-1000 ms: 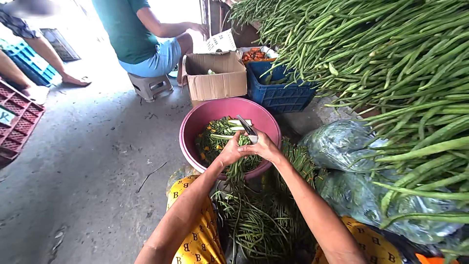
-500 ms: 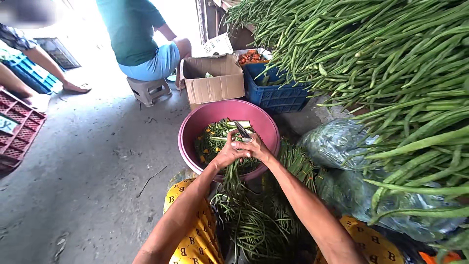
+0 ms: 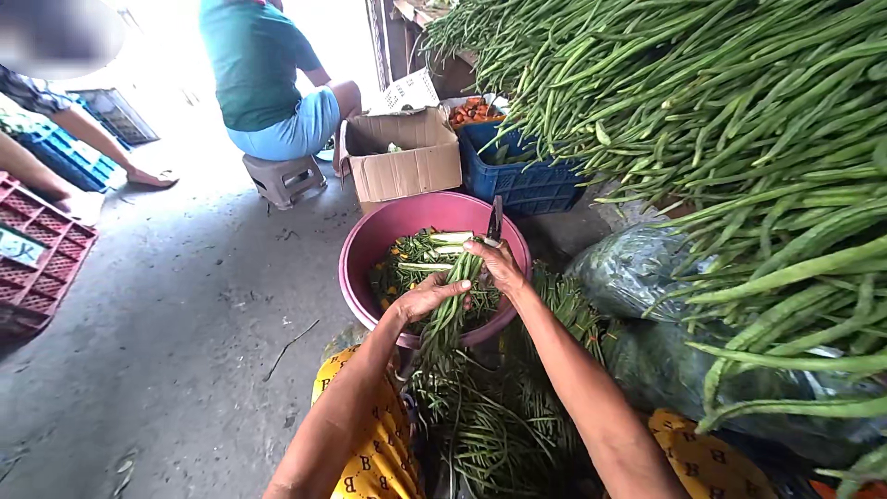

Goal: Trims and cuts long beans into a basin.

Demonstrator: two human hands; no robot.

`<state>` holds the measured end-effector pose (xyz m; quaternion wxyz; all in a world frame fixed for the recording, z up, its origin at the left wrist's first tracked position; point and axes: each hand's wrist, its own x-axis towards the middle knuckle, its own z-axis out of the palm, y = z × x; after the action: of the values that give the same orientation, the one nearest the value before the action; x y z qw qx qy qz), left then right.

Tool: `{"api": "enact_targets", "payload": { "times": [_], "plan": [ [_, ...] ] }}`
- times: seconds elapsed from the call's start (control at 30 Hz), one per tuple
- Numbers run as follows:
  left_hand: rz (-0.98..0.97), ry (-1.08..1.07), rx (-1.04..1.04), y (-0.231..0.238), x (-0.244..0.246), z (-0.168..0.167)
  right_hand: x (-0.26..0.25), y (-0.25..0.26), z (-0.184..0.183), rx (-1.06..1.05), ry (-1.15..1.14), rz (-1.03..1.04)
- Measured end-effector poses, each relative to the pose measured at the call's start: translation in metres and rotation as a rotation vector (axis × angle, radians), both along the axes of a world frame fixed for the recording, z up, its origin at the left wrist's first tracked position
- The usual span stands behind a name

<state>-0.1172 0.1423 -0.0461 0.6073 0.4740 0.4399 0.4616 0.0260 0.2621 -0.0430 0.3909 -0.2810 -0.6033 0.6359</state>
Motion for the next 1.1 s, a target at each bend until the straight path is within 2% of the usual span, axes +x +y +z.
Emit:
{"api": "enact_targets", "payload": {
  "times": [0.1,0.33,0.5,0.7,0.93,1.1],
  "plan": [
    [0.029,0.075,0.007,0.002,0.001,-0.005,-0.001,0.002,-0.004,-0.077,-0.050,-0.026],
    [0.264,0.261,-0.037,0.004,-0.013,-0.005,0.011,-0.003,-0.011,-0.232,-0.413,-0.021],
    [0.309,0.284,-0.032,0.007,-0.015,-0.005,0.016,-0.018,-0.012,-0.058,-0.782,0.108],
    [0.280,0.422,-0.026,0.013,-0.014,-0.012,0.011,-0.028,0.009,-0.016,-0.820,0.216],
    [0.281,0.617,-0.005,0.016,-0.016,-0.014,-0.002,-0.025,0.002,0.094,-0.937,0.254],
    [0.251,0.775,-0.025,0.018,-0.016,-0.016,-0.011,-0.026,-0.017,-0.050,-0.821,0.220]
  ]
}}
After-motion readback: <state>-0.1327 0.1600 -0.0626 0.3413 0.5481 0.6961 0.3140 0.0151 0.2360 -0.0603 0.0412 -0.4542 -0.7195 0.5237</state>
